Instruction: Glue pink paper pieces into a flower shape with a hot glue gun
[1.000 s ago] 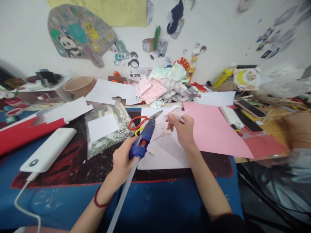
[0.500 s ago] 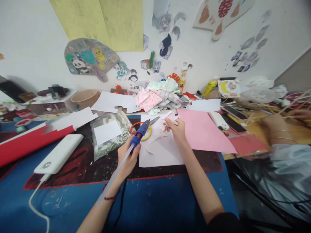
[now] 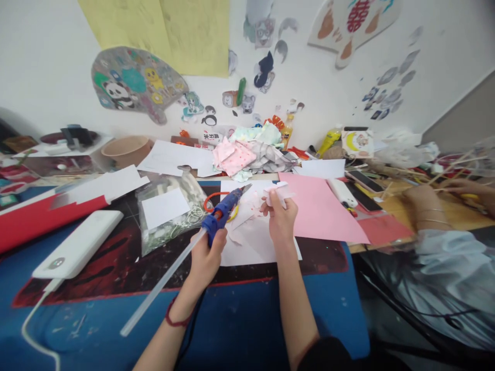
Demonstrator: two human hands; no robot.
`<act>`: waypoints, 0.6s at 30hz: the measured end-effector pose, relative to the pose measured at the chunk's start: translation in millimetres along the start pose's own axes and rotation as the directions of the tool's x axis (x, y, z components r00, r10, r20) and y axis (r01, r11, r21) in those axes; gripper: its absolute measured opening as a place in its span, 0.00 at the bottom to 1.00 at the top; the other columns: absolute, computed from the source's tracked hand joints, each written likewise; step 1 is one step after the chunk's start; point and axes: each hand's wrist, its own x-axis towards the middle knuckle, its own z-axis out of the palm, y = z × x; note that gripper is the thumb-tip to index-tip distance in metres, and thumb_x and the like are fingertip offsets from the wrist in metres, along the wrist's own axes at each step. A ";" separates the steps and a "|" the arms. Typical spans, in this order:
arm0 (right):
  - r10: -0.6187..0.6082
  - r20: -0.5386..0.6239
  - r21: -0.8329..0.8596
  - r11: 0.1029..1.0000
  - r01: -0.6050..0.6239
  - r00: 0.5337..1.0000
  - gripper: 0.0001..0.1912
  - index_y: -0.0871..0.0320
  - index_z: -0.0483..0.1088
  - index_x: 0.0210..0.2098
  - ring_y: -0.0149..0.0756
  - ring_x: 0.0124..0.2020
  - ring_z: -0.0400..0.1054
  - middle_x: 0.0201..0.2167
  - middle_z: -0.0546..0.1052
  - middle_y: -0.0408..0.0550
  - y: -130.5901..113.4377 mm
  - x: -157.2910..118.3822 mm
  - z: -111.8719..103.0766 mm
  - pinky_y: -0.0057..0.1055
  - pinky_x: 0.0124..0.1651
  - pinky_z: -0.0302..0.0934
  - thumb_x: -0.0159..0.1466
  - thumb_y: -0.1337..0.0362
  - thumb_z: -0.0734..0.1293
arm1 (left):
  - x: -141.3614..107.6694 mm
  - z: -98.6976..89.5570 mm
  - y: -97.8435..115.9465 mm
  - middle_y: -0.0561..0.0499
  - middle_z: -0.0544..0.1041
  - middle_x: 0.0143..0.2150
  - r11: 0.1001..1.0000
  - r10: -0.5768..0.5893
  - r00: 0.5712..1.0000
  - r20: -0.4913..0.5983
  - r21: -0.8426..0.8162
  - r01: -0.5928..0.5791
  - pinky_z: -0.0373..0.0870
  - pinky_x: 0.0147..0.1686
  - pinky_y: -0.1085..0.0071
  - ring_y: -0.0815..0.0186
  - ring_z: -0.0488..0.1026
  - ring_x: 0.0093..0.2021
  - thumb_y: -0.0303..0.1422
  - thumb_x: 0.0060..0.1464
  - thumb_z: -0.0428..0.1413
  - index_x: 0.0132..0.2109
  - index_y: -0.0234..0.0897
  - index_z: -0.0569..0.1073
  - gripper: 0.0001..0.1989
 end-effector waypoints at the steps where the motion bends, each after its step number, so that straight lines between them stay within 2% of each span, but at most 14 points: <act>1: -0.009 -0.021 0.019 1.000 0.009 1.000 0.19 0.61 0.73 0.32 0.27 0.19 0.66 0.26 0.78 0.47 0.9 -0.8 -0.8 0.28 0.21 0.57 0.58 0.49 0.75 | -0.8 0.6 -0.6 0.54 0.68 0.21 1.000 -0.019 1.000 0.002 -0.008 0.019 0.63 0.23 0.73 0.70 0.63 0.20 0.43 0.65 0.50 0.32 0.34 0.72 0.19; 4: -0.036 -0.032 0.021 0.999 0.037 0.999 0.18 0.61 0.74 0.30 0.28 0.19 0.67 0.25 0.78 0.46 3.4 -1.6 -5.8 0.28 0.21 0.57 0.57 0.51 0.76 | -1.3 -0.4 -2.5 0.54 0.67 0.20 0.998 -0.057 0.998 0.014 -0.007 0.057 0.64 0.26 0.72 0.70 0.64 0.22 0.43 0.63 0.52 0.30 0.35 0.71 0.18; 8: -0.064 -0.037 -0.092 0.994 0.060 0.997 0.19 0.60 0.74 0.30 0.29 0.19 0.67 0.24 0.77 0.46 3.6 -3.6 -10.5 0.30 0.22 0.59 0.58 0.49 0.75 | -1.5 -2.2 -4.5 0.54 0.65 0.19 0.996 -0.008 0.998 0.069 -0.090 0.014 0.61 0.23 0.71 0.70 0.62 0.20 0.46 0.65 0.48 0.29 0.36 0.70 0.22; 12: -0.088 -0.013 -0.188 0.979 0.084 0.996 0.17 0.59 0.74 0.29 0.29 0.19 0.67 0.24 0.77 0.45 1.8 -7.4 -9.9 0.30 0.22 0.61 0.60 0.50 0.74 | -5.6 -1.3 -9.3 0.52 0.67 0.22 0.995 0.001 0.990 0.139 -0.102 0.013 0.62 0.24 0.70 0.68 0.64 0.23 0.50 0.63 0.50 0.34 0.35 0.74 0.23; 18: -0.114 -0.008 -0.192 0.975 0.110 0.993 0.16 0.59 0.76 0.30 0.28 0.19 0.67 0.24 0.77 0.44 0.2 -10.2 -8.5 0.30 0.22 0.62 0.61 0.51 0.74 | -8.1 -1.9 -12.5 0.49 0.70 0.26 0.999 0.018 0.985 0.174 -0.054 -0.008 0.66 0.28 0.69 0.65 0.68 0.26 0.46 0.64 0.49 0.39 0.33 0.76 0.20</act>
